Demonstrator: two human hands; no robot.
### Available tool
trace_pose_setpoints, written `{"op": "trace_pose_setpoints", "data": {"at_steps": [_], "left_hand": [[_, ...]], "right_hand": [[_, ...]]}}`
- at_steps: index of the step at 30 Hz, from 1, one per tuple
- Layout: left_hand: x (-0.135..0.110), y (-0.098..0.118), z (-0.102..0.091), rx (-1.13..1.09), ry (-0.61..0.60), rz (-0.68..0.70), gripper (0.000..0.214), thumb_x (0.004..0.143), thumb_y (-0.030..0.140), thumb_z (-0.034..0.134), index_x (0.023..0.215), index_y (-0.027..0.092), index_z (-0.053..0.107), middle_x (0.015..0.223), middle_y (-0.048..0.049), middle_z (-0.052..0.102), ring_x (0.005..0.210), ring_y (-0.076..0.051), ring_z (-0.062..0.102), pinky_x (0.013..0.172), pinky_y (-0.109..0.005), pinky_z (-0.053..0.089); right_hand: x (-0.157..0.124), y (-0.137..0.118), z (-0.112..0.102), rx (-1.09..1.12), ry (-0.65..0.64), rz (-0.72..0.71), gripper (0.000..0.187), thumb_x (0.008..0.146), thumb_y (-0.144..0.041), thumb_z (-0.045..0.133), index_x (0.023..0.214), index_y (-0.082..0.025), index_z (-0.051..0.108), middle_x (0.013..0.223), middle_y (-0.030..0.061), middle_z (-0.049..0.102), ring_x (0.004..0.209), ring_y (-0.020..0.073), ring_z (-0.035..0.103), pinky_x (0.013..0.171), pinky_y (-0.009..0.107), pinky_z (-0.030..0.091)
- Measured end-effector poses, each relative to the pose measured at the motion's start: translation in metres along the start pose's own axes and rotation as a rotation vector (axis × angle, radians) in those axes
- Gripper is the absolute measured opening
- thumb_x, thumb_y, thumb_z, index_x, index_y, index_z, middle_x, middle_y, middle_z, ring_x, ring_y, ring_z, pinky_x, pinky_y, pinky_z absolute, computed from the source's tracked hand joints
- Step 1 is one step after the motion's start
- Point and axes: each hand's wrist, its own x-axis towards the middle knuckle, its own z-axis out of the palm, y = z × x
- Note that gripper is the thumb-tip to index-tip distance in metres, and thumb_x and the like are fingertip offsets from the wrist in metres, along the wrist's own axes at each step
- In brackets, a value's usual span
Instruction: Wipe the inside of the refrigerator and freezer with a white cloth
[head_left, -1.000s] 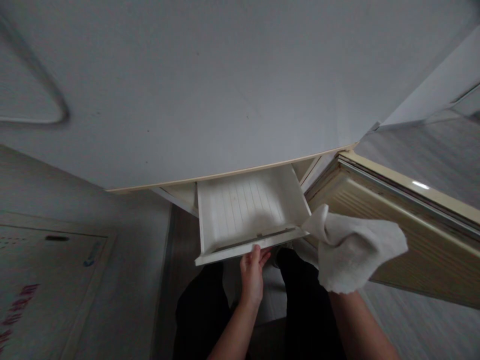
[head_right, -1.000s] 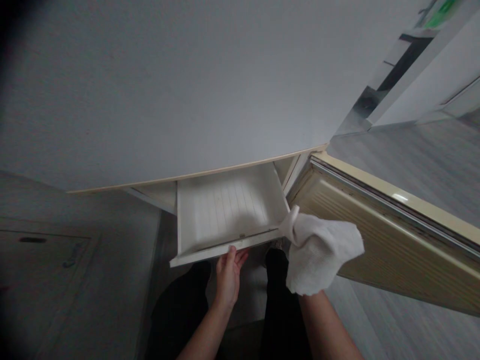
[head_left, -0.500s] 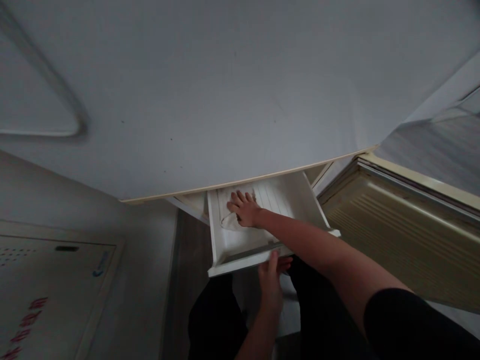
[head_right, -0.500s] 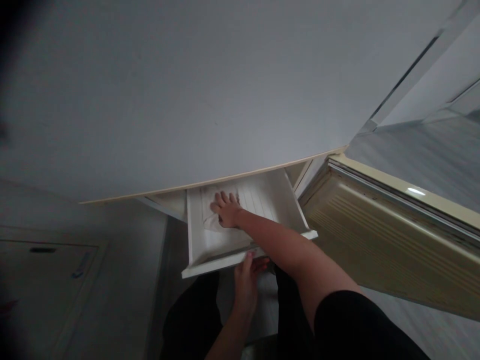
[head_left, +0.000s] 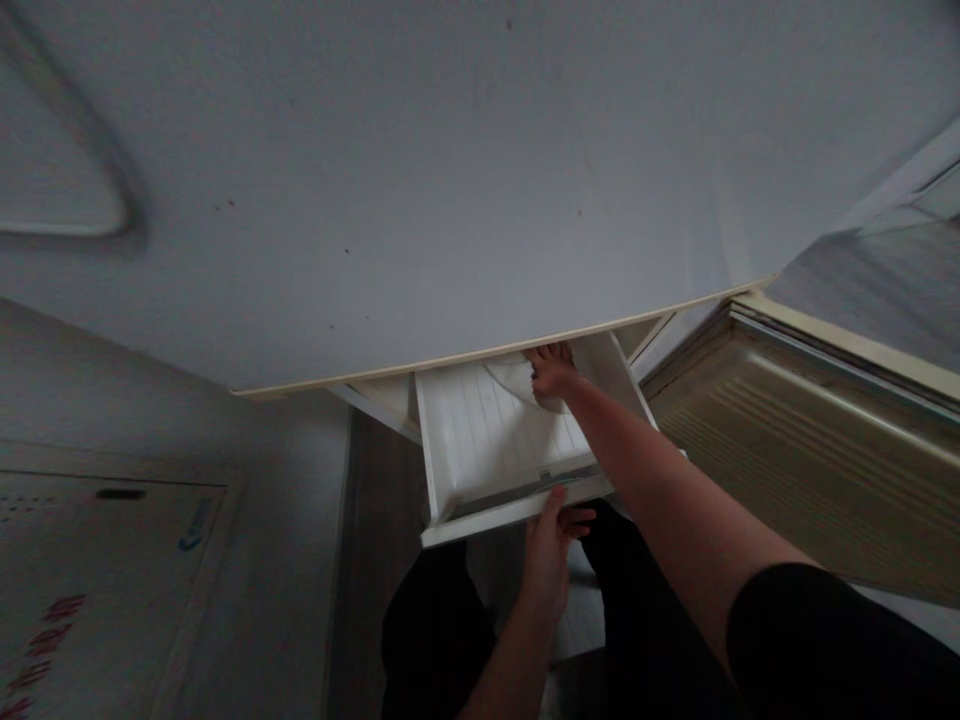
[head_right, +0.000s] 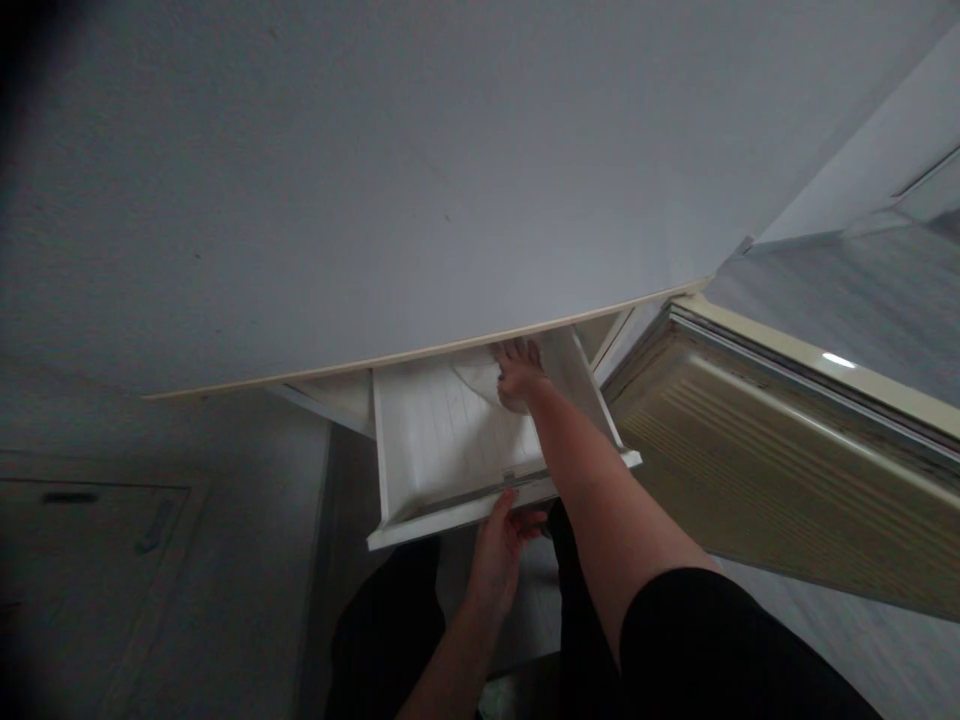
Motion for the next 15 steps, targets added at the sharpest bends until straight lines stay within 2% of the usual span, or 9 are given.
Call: {"op": "trace_pose_setpoints", "data": {"at_steps": [2, 4, 6, 8, 9, 11, 12, 13, 15], "left_hand": [[-0.003, 0.002, 0.001, -0.022, 0.006, -0.004, 0.064, 0.054, 0.062, 0.093, 0.090, 0.014, 0.071, 0.082, -0.0059, 0.076, 0.065, -0.018, 0.072, 0.056, -0.025, 0.049], [-0.004, 0.003, 0.002, -0.038, 0.010, -0.007, 0.063, 0.053, 0.060, 0.094, 0.089, 0.015, 0.069, 0.079, -0.0035, 0.075, 0.064, -0.016, 0.071, 0.054, -0.024, 0.049], [-0.004, 0.004, 0.003, -0.045, 0.010, -0.013, 0.062, 0.052, 0.060, 0.095, 0.084, 0.015, 0.068, 0.073, -0.0018, 0.073, 0.061, -0.016, 0.070, 0.053, -0.023, 0.048], [-0.003, 0.003, 0.004, -0.041, 0.013, -0.017, 0.062, 0.050, 0.062, 0.095, 0.079, 0.015, 0.067, 0.068, -0.0012, 0.071, 0.059, -0.015, 0.068, 0.051, -0.022, 0.047], [-0.002, 0.003, 0.004, -0.036, 0.016, -0.017, 0.062, 0.049, 0.063, 0.094, 0.079, 0.015, 0.066, 0.067, -0.0012, 0.070, 0.059, -0.014, 0.068, 0.051, -0.022, 0.046], [0.000, 0.002, 0.004, -0.027, 0.024, -0.011, 0.063, 0.051, 0.063, 0.093, 0.081, 0.015, 0.067, 0.068, -0.0015, 0.070, 0.059, -0.014, 0.067, 0.051, -0.022, 0.046], [0.000, 0.001, 0.004, -0.022, 0.027, -0.007, 0.064, 0.051, 0.064, 0.093, 0.083, 0.015, 0.067, 0.069, -0.0017, 0.071, 0.060, -0.014, 0.067, 0.052, -0.022, 0.046], [0.001, 0.000, 0.003, -0.017, 0.029, -0.003, 0.065, 0.052, 0.064, 0.092, 0.086, 0.014, 0.068, 0.070, -0.0020, 0.071, 0.061, -0.014, 0.067, 0.052, -0.022, 0.046], [0.002, -0.001, 0.003, -0.010, 0.037, 0.008, 0.069, 0.050, 0.065, 0.092, 0.088, 0.014, 0.068, 0.070, -0.0020, 0.070, 0.060, -0.015, 0.067, 0.051, -0.023, 0.045]], "right_hand": [[-0.010, 0.024, -0.009, -0.028, -0.001, 0.057, 0.086, 0.082, -0.019, 0.063, 0.163, -0.013, 0.035, 0.167, 0.0186, 0.030, 0.154, 0.0391, 0.027, 0.126, 0.054, 0.023], [-0.018, 0.030, -0.014, -0.064, -0.008, 0.077, 0.088, 0.080, -0.021, 0.068, 0.161, -0.011, 0.036, 0.165, 0.0214, 0.031, 0.152, 0.0401, 0.030, 0.125, 0.053, 0.026], [-0.022, 0.014, -0.016, -0.107, -0.019, 0.075, 0.088, 0.077, -0.023, 0.073, 0.158, -0.010, 0.041, 0.162, 0.0244, 0.034, 0.151, 0.0438, 0.029, 0.125, 0.062, 0.020], [-0.023, -0.015, -0.014, -0.100, -0.023, -0.012, 0.088, 0.074, -0.022, 0.076, 0.156, -0.014, 0.045, 0.161, 0.0239, 0.036, 0.151, 0.0449, 0.028, 0.124, 0.067, 0.016], [-0.022, -0.031, -0.012, -0.061, -0.022, -0.093, 0.089, 0.074, -0.022, 0.077, 0.157, -0.016, 0.045, 0.161, 0.0223, 0.036, 0.151, 0.0426, 0.029, 0.124, 0.065, 0.019], [-0.018, -0.060, -0.008, 0.065, 0.017, -0.224, 0.092, 0.075, -0.020, 0.076, 0.159, -0.018, 0.040, 0.162, 0.0182, 0.035, 0.151, 0.0350, 0.033, 0.125, 0.051, 0.029], [-0.016, -0.070, -0.008, 0.126, 0.057, -0.227, 0.091, 0.077, -0.021, 0.074, 0.160, -0.016, 0.038, 0.162, 0.0174, 0.036, 0.149, 0.0318, 0.035, 0.124, 0.044, 0.033], [-0.013, -0.077, -0.008, 0.172, 0.105, -0.172, 0.087, 0.080, -0.024, 0.072, 0.160, -0.012, 0.037, 0.160, 0.0182, 0.038, 0.148, 0.0305, 0.037, 0.123, 0.041, 0.034], [-0.008, -0.080, -0.009, 0.209, 0.191, 0.040, 0.078, 0.088, -0.034, 0.068, 0.154, -0.003, 0.041, 0.154, 0.0225, 0.044, 0.144, 0.0325, 0.040, 0.123, 0.041, 0.035]]}}
